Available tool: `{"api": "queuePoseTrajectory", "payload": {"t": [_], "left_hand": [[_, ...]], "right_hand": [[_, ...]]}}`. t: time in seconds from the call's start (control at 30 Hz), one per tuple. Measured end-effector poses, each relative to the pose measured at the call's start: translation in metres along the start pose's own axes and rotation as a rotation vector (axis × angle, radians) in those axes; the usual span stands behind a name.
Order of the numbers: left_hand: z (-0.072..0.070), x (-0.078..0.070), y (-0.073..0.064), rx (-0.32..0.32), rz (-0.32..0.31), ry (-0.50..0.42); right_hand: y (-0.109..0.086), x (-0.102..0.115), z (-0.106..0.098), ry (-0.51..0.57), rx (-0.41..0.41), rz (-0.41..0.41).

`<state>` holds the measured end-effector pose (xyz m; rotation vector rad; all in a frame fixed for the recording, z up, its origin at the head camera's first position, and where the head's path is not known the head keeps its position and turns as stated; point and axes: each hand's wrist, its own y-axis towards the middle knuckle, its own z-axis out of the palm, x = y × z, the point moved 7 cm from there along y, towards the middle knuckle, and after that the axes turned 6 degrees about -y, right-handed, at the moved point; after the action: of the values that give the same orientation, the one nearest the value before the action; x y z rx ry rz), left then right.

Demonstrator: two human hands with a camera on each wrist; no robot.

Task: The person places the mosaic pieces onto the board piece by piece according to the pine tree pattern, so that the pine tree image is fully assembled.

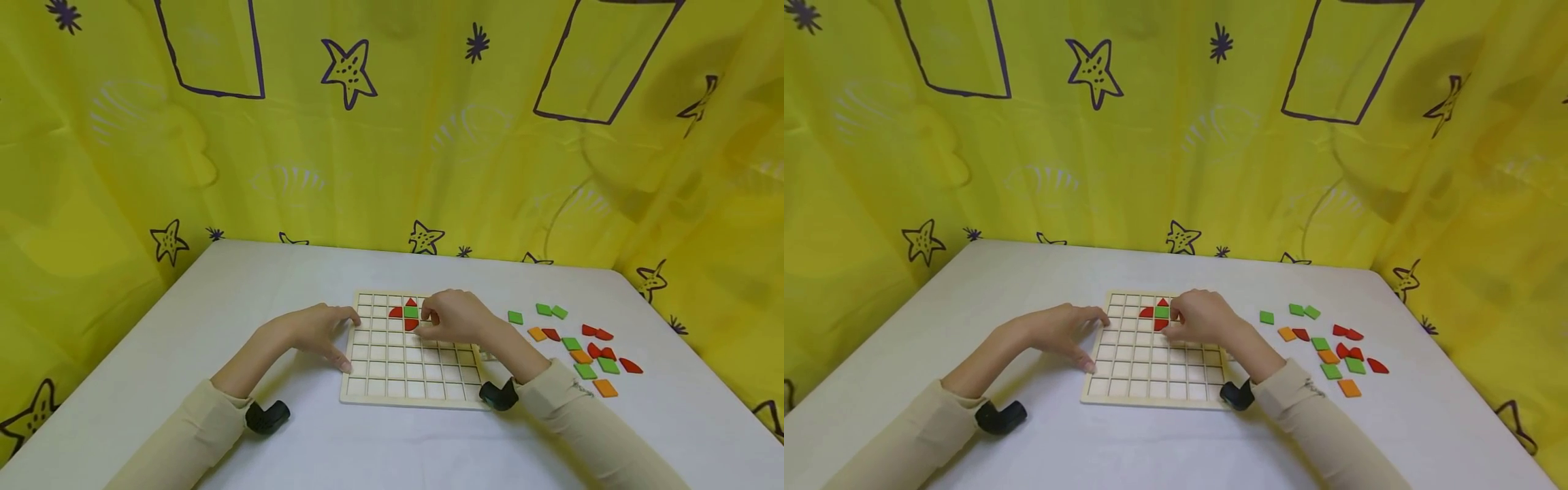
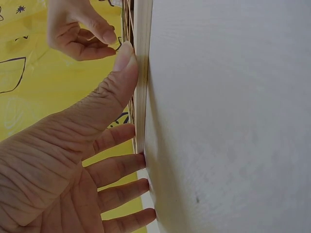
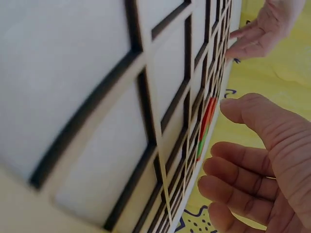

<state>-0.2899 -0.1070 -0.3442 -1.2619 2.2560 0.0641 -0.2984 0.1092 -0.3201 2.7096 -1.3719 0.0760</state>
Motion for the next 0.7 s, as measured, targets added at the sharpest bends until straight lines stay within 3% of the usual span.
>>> {"api": "queuePoseTrajectory", "payload": {"t": [0.27,0.7], "left_hand": [[0.001,-0.002,0.001,0.007,0.009,-0.005],[0.0,0.002,0.0,0.003,0.0,-0.007]], "right_hand": [[0.009,0.002,0.007,-0.03,0.024,0.083],[0.017,0.01,0.007,-0.097,0.016,0.109]]}}
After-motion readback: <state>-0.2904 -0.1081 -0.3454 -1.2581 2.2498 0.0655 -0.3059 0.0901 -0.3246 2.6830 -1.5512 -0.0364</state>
